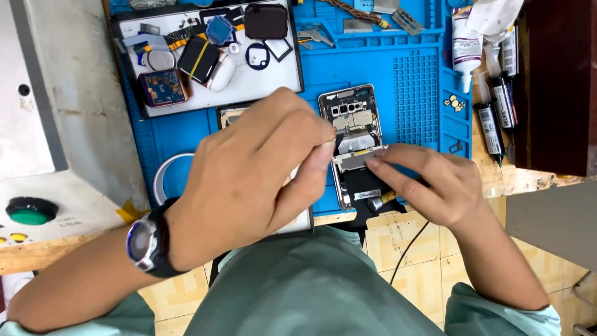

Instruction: Repairing a smartphone by disassembling components and applying adhesive

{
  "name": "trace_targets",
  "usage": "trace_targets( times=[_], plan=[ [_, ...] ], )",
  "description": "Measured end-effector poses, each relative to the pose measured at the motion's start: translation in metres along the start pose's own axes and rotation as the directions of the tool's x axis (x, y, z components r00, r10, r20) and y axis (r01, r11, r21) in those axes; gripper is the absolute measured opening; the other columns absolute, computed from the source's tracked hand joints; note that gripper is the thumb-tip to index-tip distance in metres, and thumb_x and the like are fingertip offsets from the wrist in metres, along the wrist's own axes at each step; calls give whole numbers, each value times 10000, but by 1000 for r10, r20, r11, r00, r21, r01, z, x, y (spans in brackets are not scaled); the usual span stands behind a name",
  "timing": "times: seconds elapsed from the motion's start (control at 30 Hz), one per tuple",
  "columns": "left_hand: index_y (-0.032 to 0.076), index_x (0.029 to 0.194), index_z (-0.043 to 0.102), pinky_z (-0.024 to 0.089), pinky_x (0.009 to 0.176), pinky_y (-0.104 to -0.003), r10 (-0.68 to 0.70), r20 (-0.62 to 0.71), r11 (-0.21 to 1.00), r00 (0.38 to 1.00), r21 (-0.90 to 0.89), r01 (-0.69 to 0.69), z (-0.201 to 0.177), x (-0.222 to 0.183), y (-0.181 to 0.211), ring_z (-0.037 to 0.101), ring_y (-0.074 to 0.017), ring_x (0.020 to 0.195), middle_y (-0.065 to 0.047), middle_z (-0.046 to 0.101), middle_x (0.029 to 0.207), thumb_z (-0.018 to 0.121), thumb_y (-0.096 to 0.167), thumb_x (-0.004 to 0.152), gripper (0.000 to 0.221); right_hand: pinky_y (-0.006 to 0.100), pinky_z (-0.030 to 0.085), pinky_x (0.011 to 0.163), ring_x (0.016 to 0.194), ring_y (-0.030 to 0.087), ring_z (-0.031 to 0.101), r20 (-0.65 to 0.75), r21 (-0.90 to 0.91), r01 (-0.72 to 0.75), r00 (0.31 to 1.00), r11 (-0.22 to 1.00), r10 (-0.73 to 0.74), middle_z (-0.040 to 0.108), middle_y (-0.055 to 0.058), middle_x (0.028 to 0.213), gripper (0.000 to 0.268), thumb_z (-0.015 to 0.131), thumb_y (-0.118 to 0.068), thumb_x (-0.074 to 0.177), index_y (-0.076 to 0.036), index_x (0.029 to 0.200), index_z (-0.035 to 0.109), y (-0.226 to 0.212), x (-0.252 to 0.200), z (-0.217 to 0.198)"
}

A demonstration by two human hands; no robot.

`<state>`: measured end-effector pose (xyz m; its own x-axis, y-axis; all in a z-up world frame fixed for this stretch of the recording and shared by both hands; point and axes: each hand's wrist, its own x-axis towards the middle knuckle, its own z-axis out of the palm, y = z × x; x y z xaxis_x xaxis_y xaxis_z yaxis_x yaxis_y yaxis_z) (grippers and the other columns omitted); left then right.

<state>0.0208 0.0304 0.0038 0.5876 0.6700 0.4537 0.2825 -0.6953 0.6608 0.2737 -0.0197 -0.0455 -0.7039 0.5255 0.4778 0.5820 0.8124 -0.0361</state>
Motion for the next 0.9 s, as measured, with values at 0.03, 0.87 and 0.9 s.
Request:
trace_targets(
  times=[0.03, 0.87, 0.9],
  plan=[
    [16, 922, 475, 359, 544, -333, -8, -2, 1000, 1000, -5, 8, -1, -1, -1, 484, -261, 706, -130, 506, 887, 437, 24, 964, 58, 305, 564, 670, 809, 258, 678, 7, 7, 1, 1000, 1000, -1, 638, 196, 977, 200, 506, 30, 935, 37, 1035, 679, 2, -2, 2],
    [132, 963, 638, 449, 954, -308, -9, 340, 912, 940, 388, -132, 44, -20, -27, 599, -201, 1110, -131, 613, 1270, 390, 241, 1007, 274, 326, 539, 636, 869, 241, 634, 373, 45, -224, 908, 974, 191, 544, 126, 1008, 287, 462, -50, 957, 6, 1179, 634, 20, 0, 15],
    [158, 887, 620, 445, 957, -309, -6, 345, 912, 939, 387, -136, 45, -20, -27, 603, -203, 1103, -138, 619, 1265, 360, 218, 1007, 293, 328, 546, 660, 882, 239, 632, 404, 17, -216, 895, 976, 191, 537, 118, 1011, 295, 468, -56, 961, -12, 1207, 624, 20, 1, 14]
  ],
)
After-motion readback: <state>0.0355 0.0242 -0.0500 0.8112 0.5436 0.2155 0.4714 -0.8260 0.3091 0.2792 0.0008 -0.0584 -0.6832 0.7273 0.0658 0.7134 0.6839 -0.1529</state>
